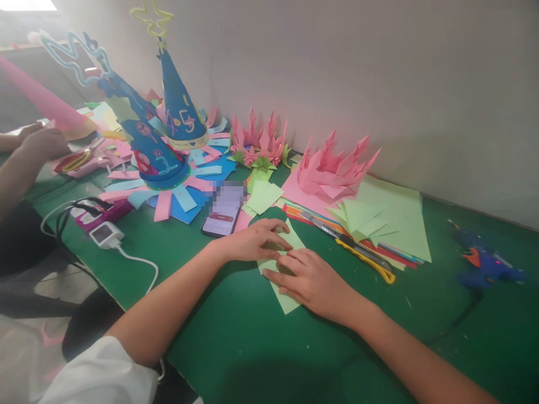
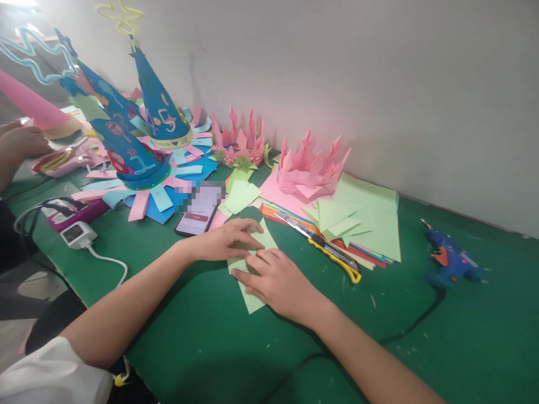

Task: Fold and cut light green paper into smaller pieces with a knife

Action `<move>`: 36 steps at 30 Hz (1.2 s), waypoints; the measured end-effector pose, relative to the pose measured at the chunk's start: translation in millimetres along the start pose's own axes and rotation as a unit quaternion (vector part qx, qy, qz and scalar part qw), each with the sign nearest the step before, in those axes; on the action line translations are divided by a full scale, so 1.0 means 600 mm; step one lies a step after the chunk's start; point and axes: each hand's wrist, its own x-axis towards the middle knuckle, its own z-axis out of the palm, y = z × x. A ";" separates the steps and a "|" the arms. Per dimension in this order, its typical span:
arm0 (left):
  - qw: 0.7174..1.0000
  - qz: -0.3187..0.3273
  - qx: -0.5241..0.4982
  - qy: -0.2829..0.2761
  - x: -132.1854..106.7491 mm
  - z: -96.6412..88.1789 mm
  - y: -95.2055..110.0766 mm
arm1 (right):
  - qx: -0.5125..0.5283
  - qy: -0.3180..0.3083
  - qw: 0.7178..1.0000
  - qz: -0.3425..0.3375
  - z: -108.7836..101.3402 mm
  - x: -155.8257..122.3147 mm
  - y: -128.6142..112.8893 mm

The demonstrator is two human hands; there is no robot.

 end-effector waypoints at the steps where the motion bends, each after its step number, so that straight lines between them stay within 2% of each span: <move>1: 1.000 0.001 0.000 0.000 0.000 0.000 0.000 | -0.003 0.000 1.000 0.001 0.001 0.001 -0.002; 8: 1.000 0.002 -0.002 0.002 -0.001 0.000 0.001 | 0.015 0.012 1.000 0.012 -0.003 0.001 -0.002; 16: 1.000 -0.007 -0.016 -0.001 -0.001 0.000 -0.002 | 0.040 0.073 0.996 0.033 -0.015 -0.021 0.027; 25: 1.000 -0.005 0.007 -0.011 0.000 -0.004 0.001 | 0.009 0.030 0.999 0.022 -0.006 -0.015 0.026; 36: 0.999 0.006 0.048 -0.017 0.003 -0.004 -0.003 | 0.001 0.041 0.998 0.045 0.002 -0.021 0.025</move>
